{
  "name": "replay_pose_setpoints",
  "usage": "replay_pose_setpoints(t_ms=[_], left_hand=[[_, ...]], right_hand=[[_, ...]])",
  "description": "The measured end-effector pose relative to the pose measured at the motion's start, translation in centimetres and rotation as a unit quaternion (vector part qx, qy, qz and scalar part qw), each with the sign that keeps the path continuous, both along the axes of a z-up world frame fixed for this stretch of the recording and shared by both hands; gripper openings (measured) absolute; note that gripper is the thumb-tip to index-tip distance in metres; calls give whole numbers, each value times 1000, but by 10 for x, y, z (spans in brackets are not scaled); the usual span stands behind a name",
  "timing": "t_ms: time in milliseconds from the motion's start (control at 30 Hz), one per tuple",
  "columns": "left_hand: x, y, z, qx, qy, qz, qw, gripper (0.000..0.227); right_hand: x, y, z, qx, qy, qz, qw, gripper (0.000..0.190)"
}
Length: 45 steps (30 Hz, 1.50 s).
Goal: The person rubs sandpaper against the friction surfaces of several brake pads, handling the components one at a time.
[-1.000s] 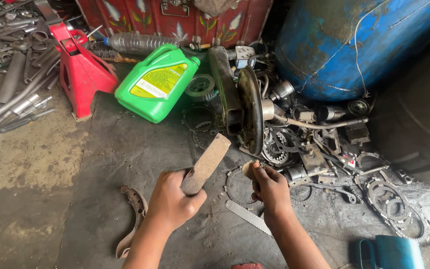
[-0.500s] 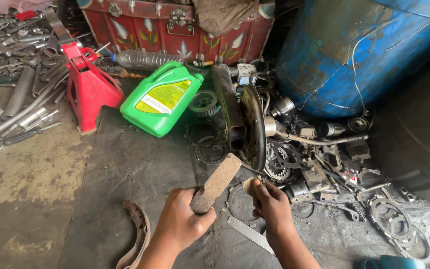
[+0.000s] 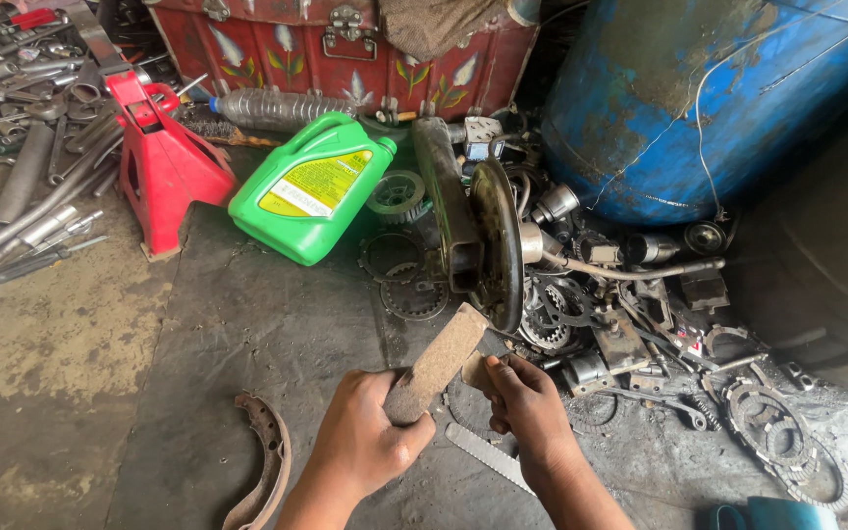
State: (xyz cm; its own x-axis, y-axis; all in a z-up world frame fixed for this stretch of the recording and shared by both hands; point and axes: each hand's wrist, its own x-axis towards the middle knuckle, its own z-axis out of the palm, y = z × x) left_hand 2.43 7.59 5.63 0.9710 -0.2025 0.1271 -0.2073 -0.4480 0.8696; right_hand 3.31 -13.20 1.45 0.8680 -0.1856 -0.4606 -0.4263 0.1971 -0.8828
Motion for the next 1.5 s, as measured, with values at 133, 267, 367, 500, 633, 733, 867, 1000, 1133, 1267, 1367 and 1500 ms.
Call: replay_pose_setpoints(t_ms=[133,267,367,500,633,733,867,1000,1133,1267,1367,1500], left_hand=[[1,-2,0,-5,-65,0,998,22],[0,-4,3,-7,17,-2,1000,22],[0,-5,5,-14,36,-11,999,21],[0,-4,2,1,-2,-5,1000,20],[3,-4,2,-23,-16,1,1000,20],[2,-5,1,-9,-54,6,998,22],[3,-9,-7,7,-97,4,995,32],[8,-12,-37,-84,86,16,993,56],[14,-21,-78,-287,95,47,952,75],[12,-20,-92,-347,95,68,931,76],[13,-23,-89,-511,254,77,818,68],[5,-28,-69,-551,237,67,797,58]], right_hand=[[0,-1,6,-7,-3,4,1000,26],[3,-4,7,0,-12,0,1000,26],[4,-6,6,0,-18,3,1000,29],[3,-5,6,65,-84,-26,994,23],[8,-4,9,74,-89,-47,992,21],[10,-3,9,122,-58,-44,990,19],[16,-3,4,202,-13,-46,978,17],[19,0,2,189,-8,-40,981,12],[14,9,1,186,-80,-2,979,5],[8,19,14,172,-87,-18,981,15],[2,22,25,184,-138,42,972,32],[-3,31,23,182,-155,72,968,25]])
